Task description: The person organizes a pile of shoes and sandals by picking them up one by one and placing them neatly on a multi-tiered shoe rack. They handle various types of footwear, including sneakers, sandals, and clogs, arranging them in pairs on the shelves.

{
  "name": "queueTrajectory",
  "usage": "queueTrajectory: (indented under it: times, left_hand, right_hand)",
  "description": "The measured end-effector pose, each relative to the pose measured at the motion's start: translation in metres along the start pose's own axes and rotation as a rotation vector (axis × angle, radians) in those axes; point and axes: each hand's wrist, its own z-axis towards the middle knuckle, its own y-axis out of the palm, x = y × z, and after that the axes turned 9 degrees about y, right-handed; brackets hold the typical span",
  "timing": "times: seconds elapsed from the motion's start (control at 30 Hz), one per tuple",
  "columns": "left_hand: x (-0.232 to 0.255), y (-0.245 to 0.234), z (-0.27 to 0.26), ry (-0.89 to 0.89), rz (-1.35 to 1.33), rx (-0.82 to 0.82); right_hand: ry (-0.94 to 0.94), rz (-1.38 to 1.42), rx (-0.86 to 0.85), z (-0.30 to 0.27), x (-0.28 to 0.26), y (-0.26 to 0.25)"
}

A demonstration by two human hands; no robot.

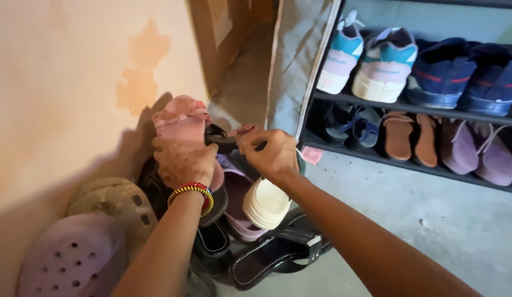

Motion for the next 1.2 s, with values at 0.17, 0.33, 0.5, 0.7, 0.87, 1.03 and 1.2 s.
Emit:
queueTrajectory:
  times: [0.17, 0.33, 0.5, 0.7, 0.87, 1.03, 1.2]
  left_hand:
    - [0.018, -0.004, -0.012, 0.032, 0.024, -0.072]
    - [0.031, -0.007, -0.021, 0.027, 0.004, -0.164]
    - [0.042, -0.003, -0.027, 0.084, -0.004, -0.246]
    - [0.048, 0.009, -0.029, 0.101, -0.050, -0.319]
    - [0.050, 0.029, -0.030, 0.068, -0.099, -0.378]
    - [0.048, 0.062, -0.026, 0.041, -0.229, -0.414]
    - [0.053, 0.096, -0.040, 0.023, -0.601, -0.564]
  right_hand:
    - [0.453, -0.170, 0.092, 0.006, -0.005, -0.018]
    - [0.597, -0.135, 0.203, 0.005, 0.012, -0.030]
    - [0.981, 0.431, 0.116, 0.009, 0.021, -0.050]
    - [0.990, 0.227, 0.202, 0.009, 0.020, -0.078]
    - [0.986, 0.156, 0.290, 0.001, 0.021, -0.102]
    - [0.984, 0.969, 0.083, -0.023, 0.041, -0.134]
    - [1.033, 1.205, -0.048, -0.035, 0.058, -0.157]
